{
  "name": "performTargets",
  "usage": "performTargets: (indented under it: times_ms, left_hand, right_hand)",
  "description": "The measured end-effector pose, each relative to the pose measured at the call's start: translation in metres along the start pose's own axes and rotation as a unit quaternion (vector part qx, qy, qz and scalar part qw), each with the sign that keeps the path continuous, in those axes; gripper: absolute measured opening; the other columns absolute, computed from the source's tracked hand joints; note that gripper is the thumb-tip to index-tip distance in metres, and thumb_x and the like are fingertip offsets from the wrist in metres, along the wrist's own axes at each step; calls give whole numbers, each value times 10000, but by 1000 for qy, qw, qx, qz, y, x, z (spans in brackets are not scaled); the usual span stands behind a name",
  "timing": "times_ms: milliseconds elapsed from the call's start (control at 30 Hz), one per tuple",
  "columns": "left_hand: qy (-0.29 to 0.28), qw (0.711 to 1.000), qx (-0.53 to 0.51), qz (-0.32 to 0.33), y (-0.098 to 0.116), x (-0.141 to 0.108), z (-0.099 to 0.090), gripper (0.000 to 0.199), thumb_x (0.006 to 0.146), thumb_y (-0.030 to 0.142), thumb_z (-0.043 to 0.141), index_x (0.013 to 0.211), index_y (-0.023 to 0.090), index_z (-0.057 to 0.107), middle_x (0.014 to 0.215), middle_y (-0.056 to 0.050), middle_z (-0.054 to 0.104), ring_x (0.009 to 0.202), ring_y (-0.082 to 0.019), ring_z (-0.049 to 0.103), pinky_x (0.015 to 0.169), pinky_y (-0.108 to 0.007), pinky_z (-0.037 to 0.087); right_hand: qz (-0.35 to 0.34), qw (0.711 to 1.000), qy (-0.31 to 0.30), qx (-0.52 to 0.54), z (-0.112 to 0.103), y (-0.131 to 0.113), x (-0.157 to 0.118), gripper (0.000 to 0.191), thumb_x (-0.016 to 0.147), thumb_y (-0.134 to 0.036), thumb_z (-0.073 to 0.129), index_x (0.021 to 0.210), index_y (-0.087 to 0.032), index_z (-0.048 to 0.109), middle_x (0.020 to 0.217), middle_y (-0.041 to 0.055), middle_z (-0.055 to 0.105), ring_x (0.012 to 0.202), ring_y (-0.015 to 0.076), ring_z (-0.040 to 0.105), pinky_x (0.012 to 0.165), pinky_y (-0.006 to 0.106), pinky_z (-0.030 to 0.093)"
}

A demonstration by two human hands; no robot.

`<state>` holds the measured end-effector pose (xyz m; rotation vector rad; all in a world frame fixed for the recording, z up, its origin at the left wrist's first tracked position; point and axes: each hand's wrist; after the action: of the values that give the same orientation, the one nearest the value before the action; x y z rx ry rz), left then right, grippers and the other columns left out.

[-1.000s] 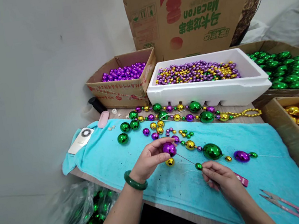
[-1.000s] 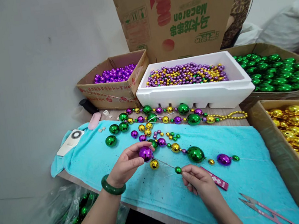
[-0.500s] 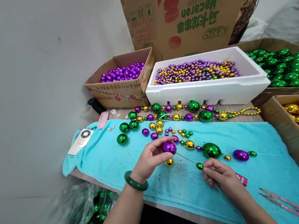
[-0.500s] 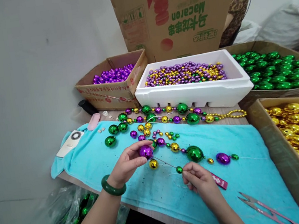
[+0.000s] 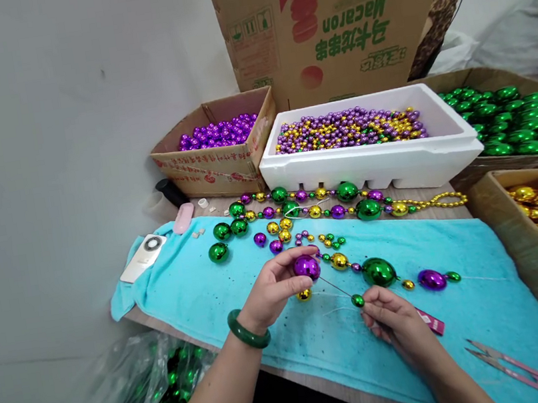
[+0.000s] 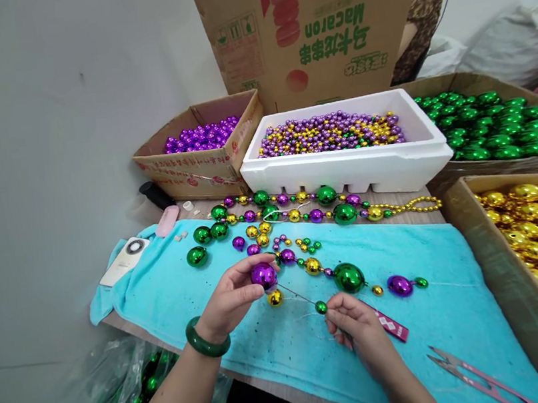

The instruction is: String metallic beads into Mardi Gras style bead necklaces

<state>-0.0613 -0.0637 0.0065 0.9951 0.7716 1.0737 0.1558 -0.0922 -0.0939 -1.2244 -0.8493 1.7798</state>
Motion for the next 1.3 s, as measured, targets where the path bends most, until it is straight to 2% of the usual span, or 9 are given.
performTargets:
  times_ms: [367, 600, 767, 1033, 1200, 1300]
  left_hand:
    - [15, 998, -64, -17, -2, -1, 6, 399, 653, 203, 737, 1046, 188, 675, 1001, -81, 631, 826, -150, 554, 739, -268, 474]
    - [17, 1000, -16, -6, -1, -2, 7, 400, 659, 200, 738, 1053, 205, 669, 998, -66, 636, 824, -142, 551, 743, -261, 456]
    - [39, 998, 40, 12, 1, -2, 8, 399, 672, 179, 731, 1064, 215, 666, 1063, -65, 632, 923, -172, 545, 820, -278, 430]
    - [16, 1000, -11, -20, -2, -2, 7, 396, 699, 251, 718, 1085, 194, 652, 976, -85, 633, 867, -169, 553, 753, -284, 476]
    - [37, 999, 19, -4, -4, -2, 6, 401, 687, 243, 733, 1077, 214, 651, 1014, -68, 623, 888, -162, 552, 799, -285, 463]
    - [32, 997, 65, 2, -4, -3, 6, 401, 700, 243, 725, 1091, 231, 639, 1043, -55, 617, 932, -168, 548, 824, -281, 441]
  right_hand:
    - [2, 1000, -15, 14, -1, 0, -1, 330, 652, -438, 729, 737, -183, 537, 529, -28, 548, 432, 81, 437, 418, 197, 276]
    - [-1, 1000, 8, 16, 1, 0, -3, 347, 622, -450, 740, 731, -186, 543, 521, -28, 545, 428, 83, 433, 419, 197, 280]
    - [-26, 999, 27, 17, -1, 0, -3, 303, 650, -423, 724, 732, -181, 561, 519, -31, 543, 417, 71, 420, 403, 185, 251]
    - [-2, 1000, -9, 26, -3, 3, 1, 294, 673, -400, 721, 753, -178, 547, 533, -30, 548, 433, 72, 432, 415, 189, 271]
    - [1, 999, -9, 33, 2, 3, -1, 277, 698, -395, 704, 748, -182, 534, 544, -34, 549, 442, 64, 430, 425, 184, 261]
    - [-19, 1000, -4, 16, 1, 1, 0, 275, 701, -400, 703, 764, -183, 547, 549, -30, 553, 447, 69, 435, 424, 190, 263]
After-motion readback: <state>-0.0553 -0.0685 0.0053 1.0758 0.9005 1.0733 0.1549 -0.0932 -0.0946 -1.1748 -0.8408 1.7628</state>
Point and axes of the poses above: each hand's wrist, its own x-axis towards the middle knuckle, its own z-axis out of the palm, y = z × x
